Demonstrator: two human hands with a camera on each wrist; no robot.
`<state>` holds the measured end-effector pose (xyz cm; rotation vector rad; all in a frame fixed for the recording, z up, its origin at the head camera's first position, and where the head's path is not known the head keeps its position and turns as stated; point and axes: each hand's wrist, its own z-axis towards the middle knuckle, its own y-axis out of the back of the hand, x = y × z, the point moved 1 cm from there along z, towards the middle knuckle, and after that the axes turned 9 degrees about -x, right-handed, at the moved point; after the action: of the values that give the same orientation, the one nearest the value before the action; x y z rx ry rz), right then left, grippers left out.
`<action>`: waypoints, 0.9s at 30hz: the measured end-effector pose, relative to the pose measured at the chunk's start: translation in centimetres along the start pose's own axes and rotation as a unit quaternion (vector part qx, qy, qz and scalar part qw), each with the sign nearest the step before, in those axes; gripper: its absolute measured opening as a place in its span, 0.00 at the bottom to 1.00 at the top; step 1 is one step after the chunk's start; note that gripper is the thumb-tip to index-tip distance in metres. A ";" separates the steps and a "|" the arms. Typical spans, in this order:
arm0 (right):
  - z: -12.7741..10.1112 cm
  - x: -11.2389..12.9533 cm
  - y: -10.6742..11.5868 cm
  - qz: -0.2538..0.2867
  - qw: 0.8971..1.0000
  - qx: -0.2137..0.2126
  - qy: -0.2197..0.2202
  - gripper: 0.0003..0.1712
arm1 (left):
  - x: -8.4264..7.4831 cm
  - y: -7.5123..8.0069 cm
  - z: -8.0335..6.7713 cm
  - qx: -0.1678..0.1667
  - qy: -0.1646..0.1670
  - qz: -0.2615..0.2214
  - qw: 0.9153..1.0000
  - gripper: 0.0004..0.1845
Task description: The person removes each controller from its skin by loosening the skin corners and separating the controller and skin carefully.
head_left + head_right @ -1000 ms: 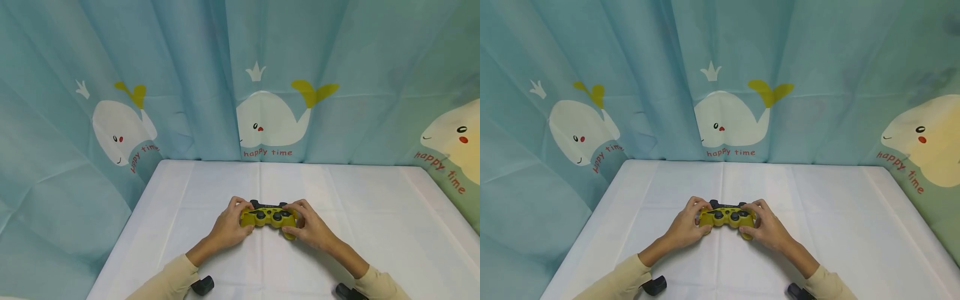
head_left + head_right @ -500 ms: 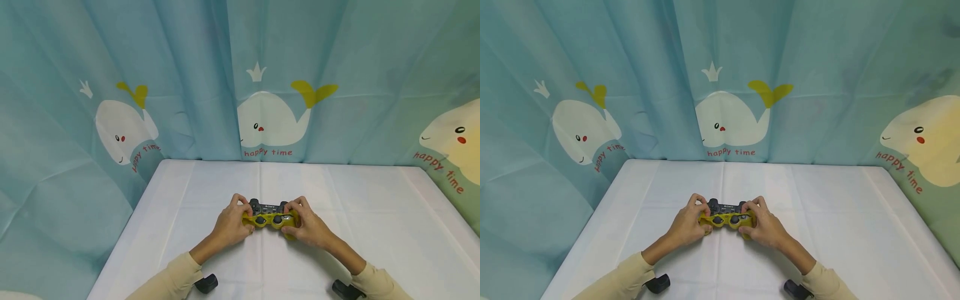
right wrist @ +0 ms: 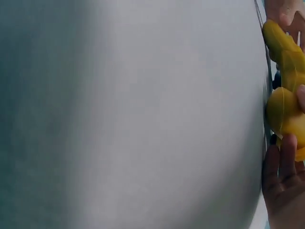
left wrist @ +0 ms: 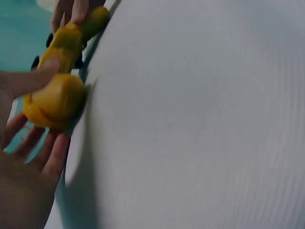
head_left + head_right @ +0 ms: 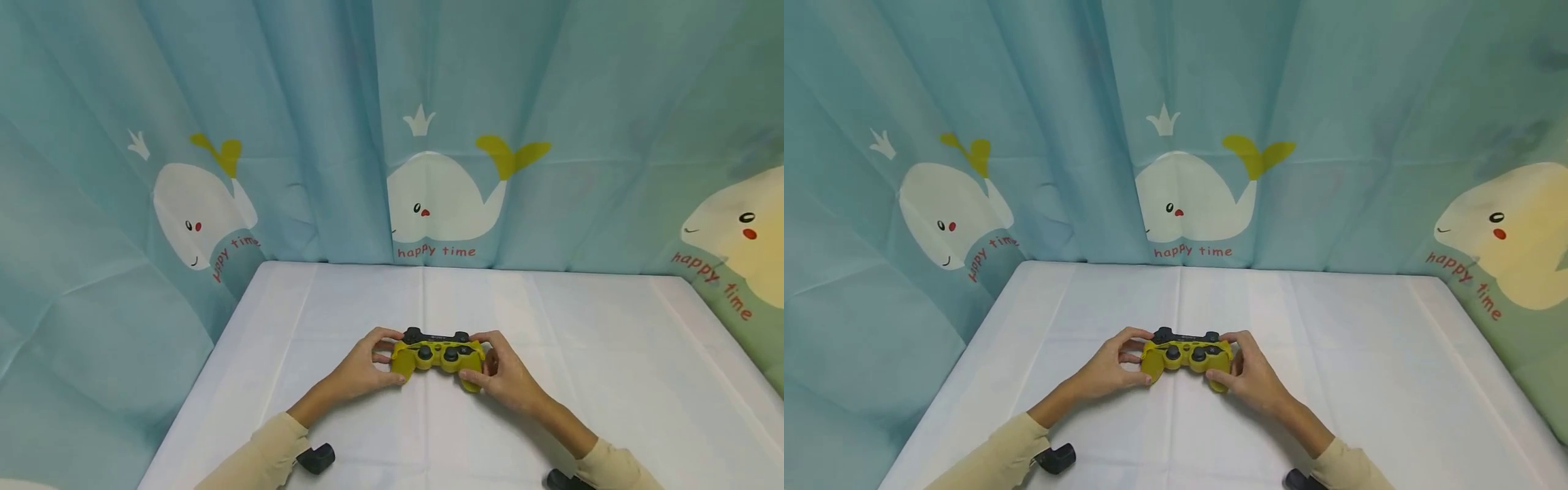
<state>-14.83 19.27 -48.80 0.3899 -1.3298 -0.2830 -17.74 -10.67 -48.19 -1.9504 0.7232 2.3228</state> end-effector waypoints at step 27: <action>0.3 0.8 -0.5 0.119 0.976 -0.068 -0.167 0.27 | -0.7 0.2 1.0 -0.042 0.099 -0.128 0.986 0.33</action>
<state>-14.91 18.45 -48.27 0.0655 -1.6594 -0.2430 -18.56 -10.25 -47.33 -2.1839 0.3585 2.0636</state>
